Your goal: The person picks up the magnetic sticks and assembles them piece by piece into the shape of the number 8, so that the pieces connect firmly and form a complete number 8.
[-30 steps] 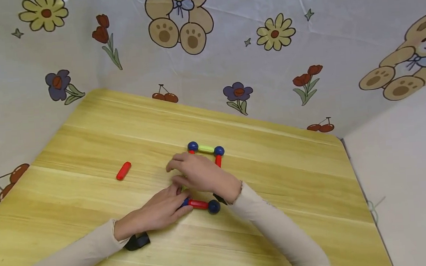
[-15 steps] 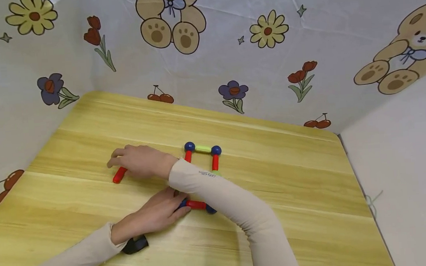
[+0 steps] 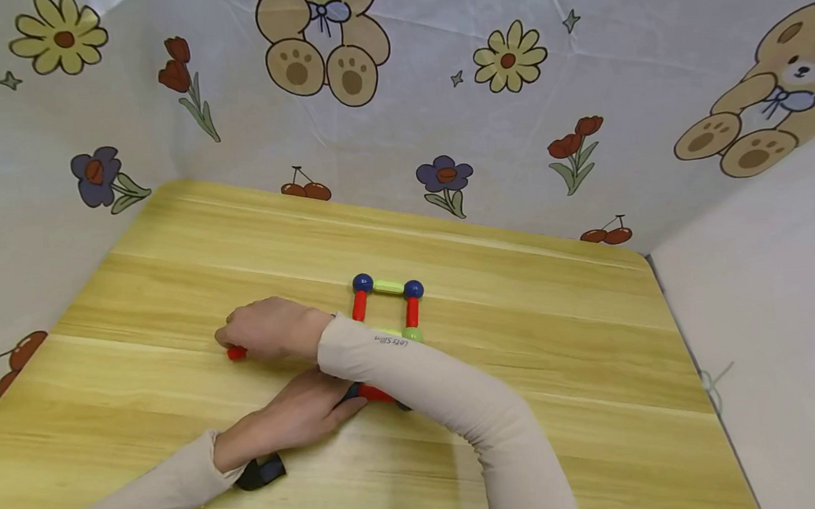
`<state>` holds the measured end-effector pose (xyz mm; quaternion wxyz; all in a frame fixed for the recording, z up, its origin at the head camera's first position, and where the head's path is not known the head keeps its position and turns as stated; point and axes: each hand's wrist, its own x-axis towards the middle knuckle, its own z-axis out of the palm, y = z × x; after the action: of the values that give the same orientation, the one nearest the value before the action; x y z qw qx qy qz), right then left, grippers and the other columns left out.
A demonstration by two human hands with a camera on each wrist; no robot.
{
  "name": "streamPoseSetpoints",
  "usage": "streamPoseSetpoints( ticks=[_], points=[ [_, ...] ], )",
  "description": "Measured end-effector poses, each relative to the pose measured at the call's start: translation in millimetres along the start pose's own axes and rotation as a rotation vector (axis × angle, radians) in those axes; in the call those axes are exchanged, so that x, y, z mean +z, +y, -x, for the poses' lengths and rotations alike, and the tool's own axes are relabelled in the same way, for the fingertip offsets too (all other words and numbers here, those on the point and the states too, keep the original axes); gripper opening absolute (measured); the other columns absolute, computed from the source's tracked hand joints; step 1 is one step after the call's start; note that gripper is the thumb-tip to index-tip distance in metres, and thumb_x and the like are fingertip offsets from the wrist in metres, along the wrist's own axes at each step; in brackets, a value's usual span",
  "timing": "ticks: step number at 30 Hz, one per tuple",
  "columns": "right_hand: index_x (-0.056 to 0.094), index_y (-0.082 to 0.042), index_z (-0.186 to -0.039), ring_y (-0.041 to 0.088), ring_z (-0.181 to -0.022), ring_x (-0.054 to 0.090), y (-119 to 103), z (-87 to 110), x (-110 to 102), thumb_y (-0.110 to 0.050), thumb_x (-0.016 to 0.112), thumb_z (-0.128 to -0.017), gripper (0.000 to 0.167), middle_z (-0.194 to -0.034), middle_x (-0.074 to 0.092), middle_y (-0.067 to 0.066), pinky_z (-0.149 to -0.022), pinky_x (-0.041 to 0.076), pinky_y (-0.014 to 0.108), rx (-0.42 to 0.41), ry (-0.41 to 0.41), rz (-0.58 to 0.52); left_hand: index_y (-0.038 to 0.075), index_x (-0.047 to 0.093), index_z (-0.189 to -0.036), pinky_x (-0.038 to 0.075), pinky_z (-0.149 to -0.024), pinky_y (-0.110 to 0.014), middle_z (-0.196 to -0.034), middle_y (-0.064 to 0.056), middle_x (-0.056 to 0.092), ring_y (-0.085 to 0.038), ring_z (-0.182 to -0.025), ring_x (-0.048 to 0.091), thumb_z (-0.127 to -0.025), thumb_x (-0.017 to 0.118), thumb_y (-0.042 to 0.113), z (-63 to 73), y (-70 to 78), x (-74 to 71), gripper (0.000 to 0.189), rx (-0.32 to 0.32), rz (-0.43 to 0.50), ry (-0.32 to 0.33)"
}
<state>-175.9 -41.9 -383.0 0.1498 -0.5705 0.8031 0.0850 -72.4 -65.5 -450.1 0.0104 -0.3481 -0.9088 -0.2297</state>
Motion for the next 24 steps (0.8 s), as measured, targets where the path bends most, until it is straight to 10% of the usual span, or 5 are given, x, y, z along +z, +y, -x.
streamPoseSetpoints(
  ticks=[12, 24],
  points=[
    [0.060, -0.012, -0.130, 0.012, -0.086, 0.068, 59, 132.3, 11, -0.017, 0.062, -0.100, 0.030, -0.103, 0.068, 0.002, -0.077, 0.056, 0.029, 0.199, 0.450, -0.589, 0.015, 0.056, -0.101, 0.029, -0.056, -0.024, -0.092, -0.002, 0.040, -0.014, -0.068, 0.039, -0.101, 0.060, 0.033, -4.6, 0.6, -4.2, 0.018, -0.117, 0.132, -0.132],
    [0.063, -0.007, -0.121, 0.019, -0.082, 0.067, 41, 225.5, 96, -0.018, 0.068, -0.097, 0.027, -0.093, 0.072, 0.004, -0.073, 0.053, 0.028, 0.607, 0.555, -0.943, 0.016, 0.058, -0.104, 0.027, -0.057, -0.023, -0.089, -0.001, 0.036, -0.014, -0.068, 0.036, -0.101, 0.060, 0.033, -5.7, 2.8, -1.0, 0.018, -0.152, 0.145, -0.142]
  ],
)
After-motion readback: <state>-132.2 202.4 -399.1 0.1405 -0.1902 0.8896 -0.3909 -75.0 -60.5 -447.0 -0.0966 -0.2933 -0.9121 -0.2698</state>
